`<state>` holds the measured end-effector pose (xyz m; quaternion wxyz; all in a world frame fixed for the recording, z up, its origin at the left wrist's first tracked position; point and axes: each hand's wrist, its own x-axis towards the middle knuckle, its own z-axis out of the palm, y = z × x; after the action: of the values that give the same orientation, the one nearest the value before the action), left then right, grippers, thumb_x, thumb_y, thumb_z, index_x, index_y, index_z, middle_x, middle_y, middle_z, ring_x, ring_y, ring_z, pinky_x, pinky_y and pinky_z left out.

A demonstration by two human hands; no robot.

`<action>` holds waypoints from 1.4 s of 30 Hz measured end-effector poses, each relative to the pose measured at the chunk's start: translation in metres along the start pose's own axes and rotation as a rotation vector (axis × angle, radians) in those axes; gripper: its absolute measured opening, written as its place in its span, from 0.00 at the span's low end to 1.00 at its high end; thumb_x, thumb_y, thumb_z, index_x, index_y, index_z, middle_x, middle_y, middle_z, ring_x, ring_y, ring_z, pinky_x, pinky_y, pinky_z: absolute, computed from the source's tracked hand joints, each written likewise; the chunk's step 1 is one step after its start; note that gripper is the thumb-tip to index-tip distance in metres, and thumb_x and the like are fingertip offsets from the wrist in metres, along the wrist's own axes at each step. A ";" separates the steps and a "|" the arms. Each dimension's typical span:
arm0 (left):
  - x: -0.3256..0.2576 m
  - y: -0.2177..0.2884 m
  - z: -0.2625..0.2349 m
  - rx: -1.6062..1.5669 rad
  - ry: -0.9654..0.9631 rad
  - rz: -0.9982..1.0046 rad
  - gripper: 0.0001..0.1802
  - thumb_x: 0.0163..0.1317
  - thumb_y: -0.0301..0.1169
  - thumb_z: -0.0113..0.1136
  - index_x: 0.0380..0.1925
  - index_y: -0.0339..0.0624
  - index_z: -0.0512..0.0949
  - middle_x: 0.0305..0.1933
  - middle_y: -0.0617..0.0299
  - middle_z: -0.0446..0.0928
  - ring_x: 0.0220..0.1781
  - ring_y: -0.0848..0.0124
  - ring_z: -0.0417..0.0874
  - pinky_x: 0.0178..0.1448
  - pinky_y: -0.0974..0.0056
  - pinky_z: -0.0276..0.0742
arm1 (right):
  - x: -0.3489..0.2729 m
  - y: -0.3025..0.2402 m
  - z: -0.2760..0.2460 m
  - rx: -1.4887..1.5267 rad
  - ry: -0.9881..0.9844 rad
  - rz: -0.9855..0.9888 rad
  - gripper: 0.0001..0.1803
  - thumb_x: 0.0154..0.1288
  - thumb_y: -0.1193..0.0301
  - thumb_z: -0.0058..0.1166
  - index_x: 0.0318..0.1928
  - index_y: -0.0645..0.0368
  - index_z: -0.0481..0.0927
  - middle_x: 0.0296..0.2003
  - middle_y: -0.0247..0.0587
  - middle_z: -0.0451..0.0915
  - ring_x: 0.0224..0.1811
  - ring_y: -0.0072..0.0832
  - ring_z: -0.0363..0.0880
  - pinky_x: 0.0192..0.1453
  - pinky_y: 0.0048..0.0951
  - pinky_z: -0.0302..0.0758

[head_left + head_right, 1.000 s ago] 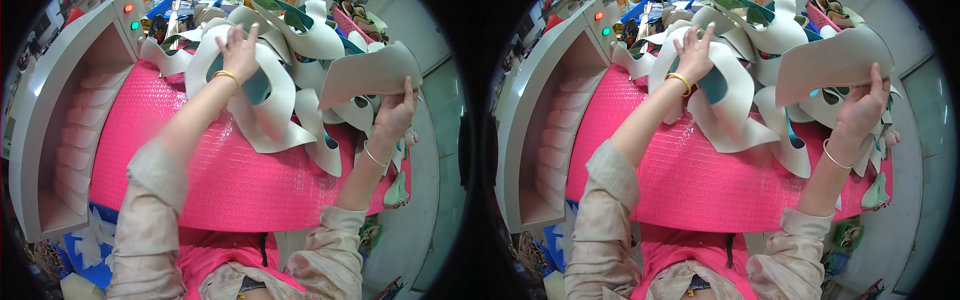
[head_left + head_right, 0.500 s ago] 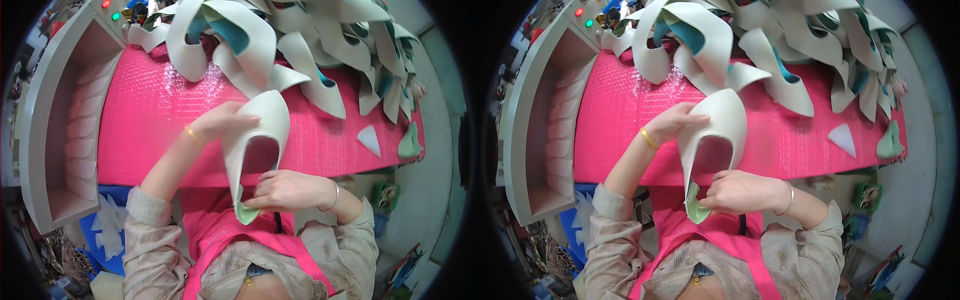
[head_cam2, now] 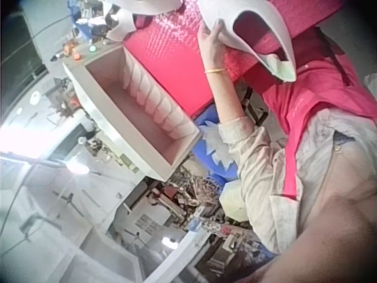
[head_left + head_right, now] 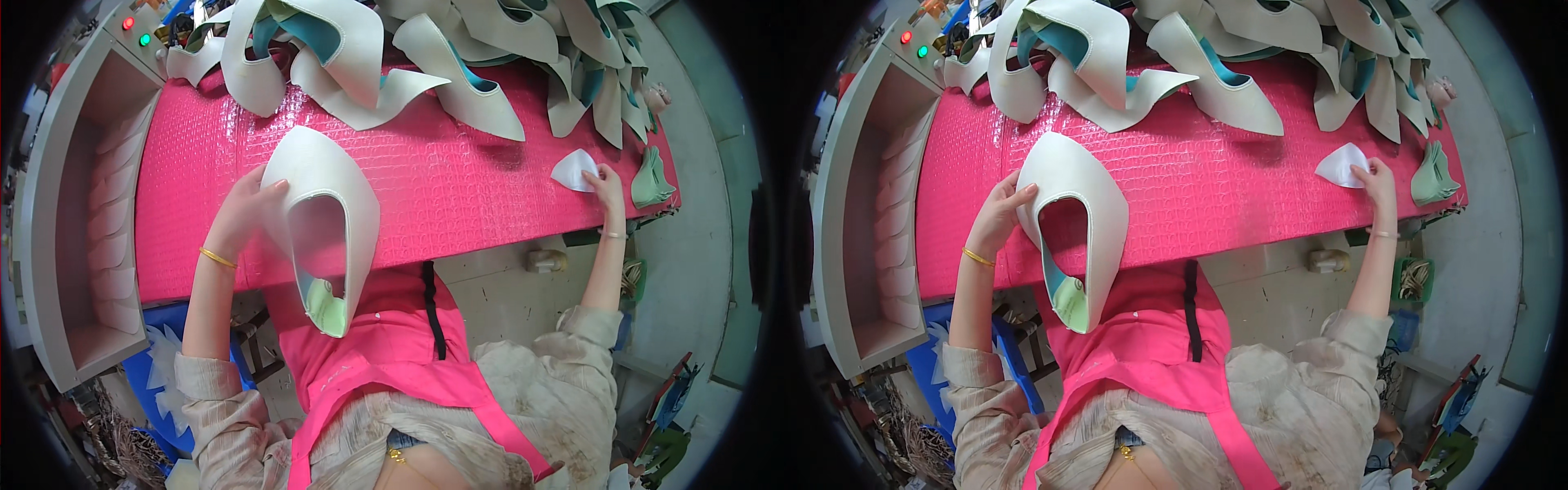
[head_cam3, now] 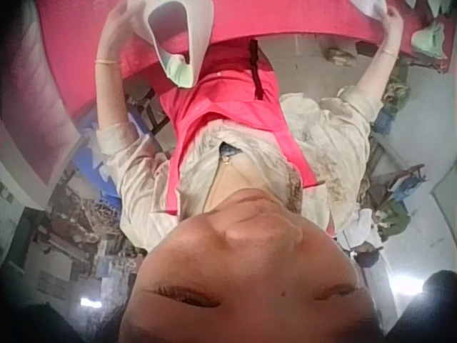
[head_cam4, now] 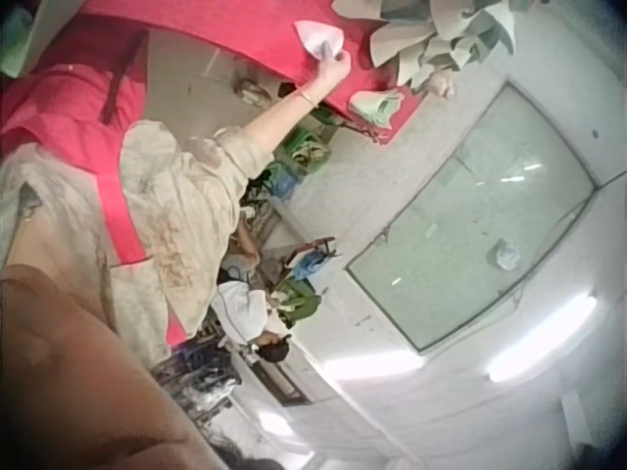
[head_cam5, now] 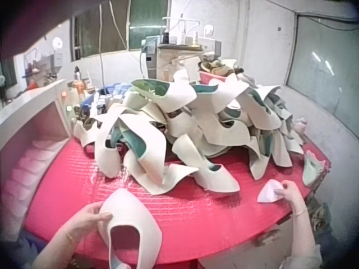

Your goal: The person assembles shoe components by hand on a pink textured work surface. They pick up white and green shoe parts, align them, and press them together to form a single unit. The person handles the parts one at a time, inspecting the fit and pressing the edges to secure the assembly.

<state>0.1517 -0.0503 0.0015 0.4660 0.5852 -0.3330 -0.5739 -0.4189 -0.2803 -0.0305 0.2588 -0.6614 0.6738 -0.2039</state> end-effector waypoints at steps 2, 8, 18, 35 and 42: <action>0.003 -0.007 -0.008 0.068 0.095 0.059 0.25 0.56 0.32 0.58 0.52 0.33 0.65 0.44 0.59 0.75 0.40 0.75 0.78 0.45 0.71 0.74 | -0.024 -0.029 -0.001 0.202 0.107 -0.183 0.10 0.50 0.70 0.61 0.29 0.61 0.74 0.26 0.30 0.73 0.31 0.14 0.66 0.36 0.17 0.62; 0.000 0.002 -0.016 -0.166 -0.113 -0.065 0.25 0.56 0.25 0.55 0.53 0.30 0.63 0.42 0.55 0.75 0.37 0.69 0.79 0.38 0.64 0.80 | -0.106 -0.145 0.021 0.834 -0.126 -0.258 0.08 0.60 0.72 0.55 0.37 0.62 0.72 0.34 0.30 0.75 0.36 0.16 0.71 0.43 0.18 0.66; -0.037 -0.037 0.053 -0.083 -0.075 0.066 0.27 0.53 0.26 0.61 0.52 0.30 0.65 0.47 0.57 0.73 0.46 0.75 0.74 0.49 0.69 0.72 | -0.151 -0.256 0.171 1.585 -1.315 -0.182 0.13 0.63 0.67 0.47 0.45 0.62 0.69 0.39 0.38 0.76 0.42 0.29 0.76 0.48 0.27 0.74; -0.079 -0.051 -0.008 -0.138 0.223 -0.194 0.17 0.62 0.38 0.52 0.36 0.31 0.76 0.25 0.66 0.76 0.26 0.82 0.76 0.28 0.77 0.70 | -0.174 -0.307 0.255 0.525 -0.989 -0.222 0.09 0.63 0.69 0.49 0.32 0.63 0.73 0.24 0.29 0.72 0.27 0.12 0.69 0.30 0.17 0.68; -0.073 -0.058 0.002 0.002 0.362 -0.169 0.11 0.57 0.32 0.57 0.25 0.34 0.72 0.15 0.62 0.74 0.14 0.80 0.73 0.15 0.75 0.64 | -0.182 -0.319 0.251 0.367 -0.764 0.016 0.12 0.57 0.68 0.56 0.25 0.65 0.74 0.15 0.29 0.73 0.16 0.13 0.69 0.13 0.18 0.63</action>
<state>0.1330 0.0372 -0.0252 0.4677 0.7053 -0.1940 -0.4962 -0.0146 -0.0954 -0.0163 0.6051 -0.6270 0.4870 -0.0586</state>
